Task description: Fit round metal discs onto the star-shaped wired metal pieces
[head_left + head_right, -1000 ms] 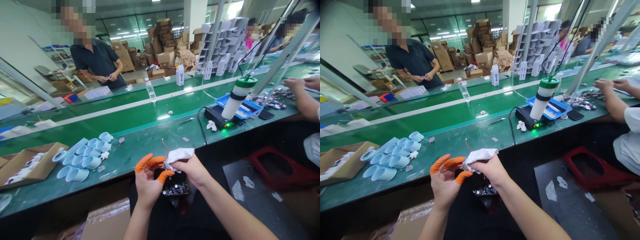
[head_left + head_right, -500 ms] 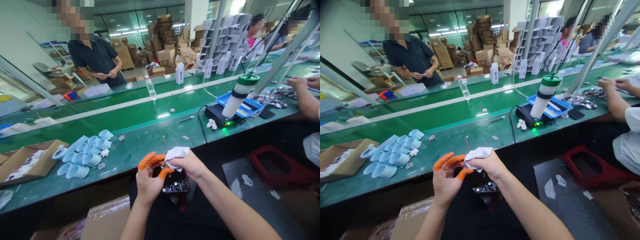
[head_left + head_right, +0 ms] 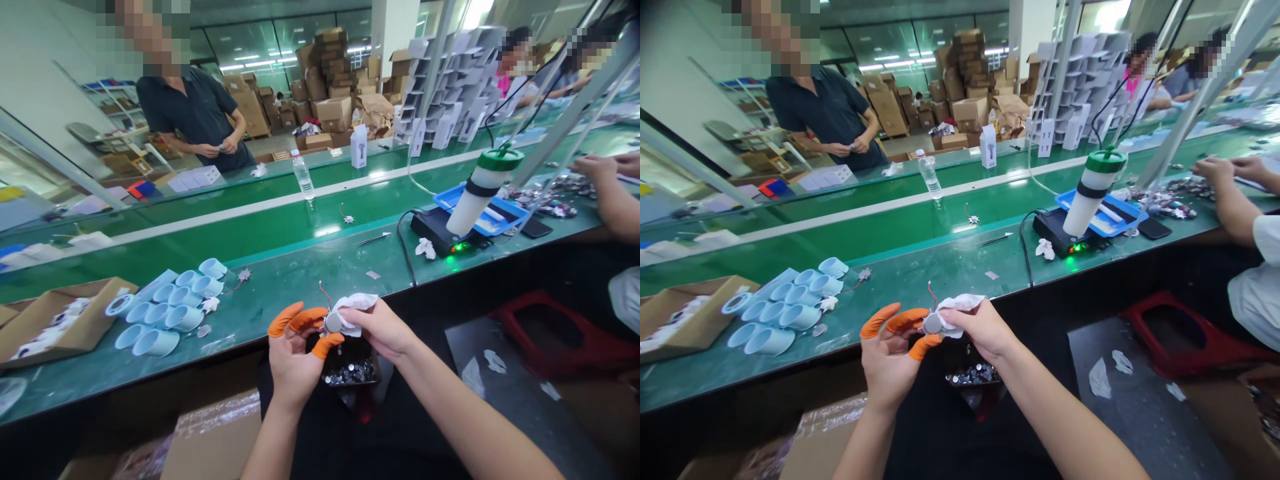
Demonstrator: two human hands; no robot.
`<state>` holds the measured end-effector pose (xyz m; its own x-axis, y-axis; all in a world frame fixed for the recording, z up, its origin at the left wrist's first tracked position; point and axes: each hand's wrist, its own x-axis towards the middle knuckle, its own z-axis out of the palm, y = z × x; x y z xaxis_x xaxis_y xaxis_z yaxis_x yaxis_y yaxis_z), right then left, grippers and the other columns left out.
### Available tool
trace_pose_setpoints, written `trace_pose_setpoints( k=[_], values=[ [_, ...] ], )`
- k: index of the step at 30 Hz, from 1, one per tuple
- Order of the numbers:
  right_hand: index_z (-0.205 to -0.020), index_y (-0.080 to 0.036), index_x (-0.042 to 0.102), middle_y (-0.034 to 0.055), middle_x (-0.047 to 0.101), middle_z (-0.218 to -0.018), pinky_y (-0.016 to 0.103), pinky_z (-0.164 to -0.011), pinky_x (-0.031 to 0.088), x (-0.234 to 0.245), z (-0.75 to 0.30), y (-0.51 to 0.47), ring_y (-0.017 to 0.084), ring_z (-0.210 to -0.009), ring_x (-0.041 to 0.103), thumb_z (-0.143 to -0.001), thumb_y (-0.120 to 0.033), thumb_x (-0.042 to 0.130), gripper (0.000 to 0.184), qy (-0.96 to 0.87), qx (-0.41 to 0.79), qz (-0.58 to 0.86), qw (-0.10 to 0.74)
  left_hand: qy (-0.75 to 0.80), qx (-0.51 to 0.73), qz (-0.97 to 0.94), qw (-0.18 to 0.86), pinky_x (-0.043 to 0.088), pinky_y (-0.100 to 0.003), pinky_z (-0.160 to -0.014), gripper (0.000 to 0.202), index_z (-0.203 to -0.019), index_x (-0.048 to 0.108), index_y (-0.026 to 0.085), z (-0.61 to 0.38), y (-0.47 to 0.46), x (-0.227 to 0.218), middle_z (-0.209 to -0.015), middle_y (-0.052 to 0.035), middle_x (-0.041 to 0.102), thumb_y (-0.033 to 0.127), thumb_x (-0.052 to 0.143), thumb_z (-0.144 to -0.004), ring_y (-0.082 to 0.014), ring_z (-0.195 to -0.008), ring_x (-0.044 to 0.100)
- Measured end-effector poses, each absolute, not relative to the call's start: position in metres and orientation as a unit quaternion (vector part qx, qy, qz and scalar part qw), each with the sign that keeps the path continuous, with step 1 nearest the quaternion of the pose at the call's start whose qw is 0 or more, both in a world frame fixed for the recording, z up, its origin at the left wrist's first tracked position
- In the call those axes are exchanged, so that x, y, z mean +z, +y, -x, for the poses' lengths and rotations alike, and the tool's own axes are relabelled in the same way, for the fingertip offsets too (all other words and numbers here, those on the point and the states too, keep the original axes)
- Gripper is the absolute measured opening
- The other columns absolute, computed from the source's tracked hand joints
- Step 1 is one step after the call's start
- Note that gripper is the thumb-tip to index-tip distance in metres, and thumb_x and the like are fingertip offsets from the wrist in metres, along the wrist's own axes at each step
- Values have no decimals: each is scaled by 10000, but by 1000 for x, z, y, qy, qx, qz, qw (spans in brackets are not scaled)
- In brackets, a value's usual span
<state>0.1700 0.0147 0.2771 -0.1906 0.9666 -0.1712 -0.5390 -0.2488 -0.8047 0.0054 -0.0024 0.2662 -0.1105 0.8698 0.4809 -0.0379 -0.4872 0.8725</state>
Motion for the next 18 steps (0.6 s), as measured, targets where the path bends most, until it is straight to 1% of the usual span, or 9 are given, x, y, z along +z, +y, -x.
trace_pose_setpoints(
  k=[3, 5, 7, 10, 11, 13, 14, 16, 18],
  values=[
    [-896, -166, 771, 53, 756, -887, 327, -817, 526, 269, -184, 22, 191, -818, 686, -651, -306, 908, 313, -316, 707, 349, 528, 352, 679, -534, 360, 629, -279, -777, 737, -1253, 557, 274, -5, -3, 273, -1020, -32, 780, 144, 939, -636, -162, -842, 752],
    [-910, -165, 762, 68, 760, -909, 349, -843, 532, 262, -202, 34, 208, -841, 696, -653, -325, 903, 334, -342, 666, 385, 540, 346, 699, -509, 364, 622, -268, -781, 739, -1249, 566, 283, -2, -4, 278, -1007, -23, 774, 161, 948, -627, -153, -838, 744],
    [-915, -165, 749, 93, 766, -936, 381, -870, 537, 256, -230, 50, 240, -877, 708, -661, -346, 886, 341, -383, 577, 447, 566, 343, 715, -485, 369, 612, -248, -763, 762, -1252, 574, 291, 3, -5, 282, -991, -15, 767, 183, 963, -606, -143, -823, 732],
    [-962, -171, 733, 130, 767, -998, 422, -881, 545, 253, -285, 81, 288, -933, 718, -733, -371, 798, 311, -457, 377, 557, 581, 331, 731, -458, 383, 585, -196, -713, 792, -1257, 586, 312, 10, -8, 285, -985, 3, 753, 204, 979, -578, -109, -778, 698],
    [-986, -171, 735, 137, 766, -1001, 430, -888, 542, 254, -305, 92, 300, -944, 716, -768, -364, 756, 292, -493, 286, 606, 556, 326, 735, -452, 386, 580, -188, -708, 792, -1254, 590, 321, 12, -8, 286, -983, 10, 747, 212, 982, -574, -103, -773, 689],
    [-1029, -169, 751, 154, 757, -1006, 474, -961, 500, 254, -341, 114, 342, -1001, 691, -819, -331, 680, 275, -548, 75, 704, 445, 317, 742, -447, 387, 579, -185, -705, 787, -1249, 595, 336, 14, -9, 288, -984, 19, 737, 231, 983, -572, -105, -788, 685],
    [-1042, -155, 756, 174, 747, -1030, 496, -986, 478, 252, -355, 124, 364, -1042, 672, -842, -305, 641, 276, -572, 3, 722, 390, 315, 742, -447, 387, 581, -186, -699, 785, -1248, 595, 343, 15, -9, 288, -984, 21, 733, 240, 983, -574, -109, -794, 686],
    [-1038, -119, 766, 212, 729, -1059, 500, -993, 463, 246, -376, 142, 378, -1080, 645, -863, -229, 582, 277, -615, -67, 730, 291, 317, 741, -448, 386, 583, -189, -679, 781, -1248, 592, 356, 14, -10, 289, -984, 26, 728, 254, 981, -579, -115, -795, 688],
    [-1014, -91, 775, 232, 719, -1069, 473, -965, 472, 237, -387, 155, 364, -1069, 644, -857, -166, 554, 281, -647, -69, 730, 209, 323, 739, -452, 380, 582, -195, -664, 766, -1242, 589, 361, 13, -11, 290, -979, 27, 724, 274, 977, -588, -119, -784, 688]
  ],
)
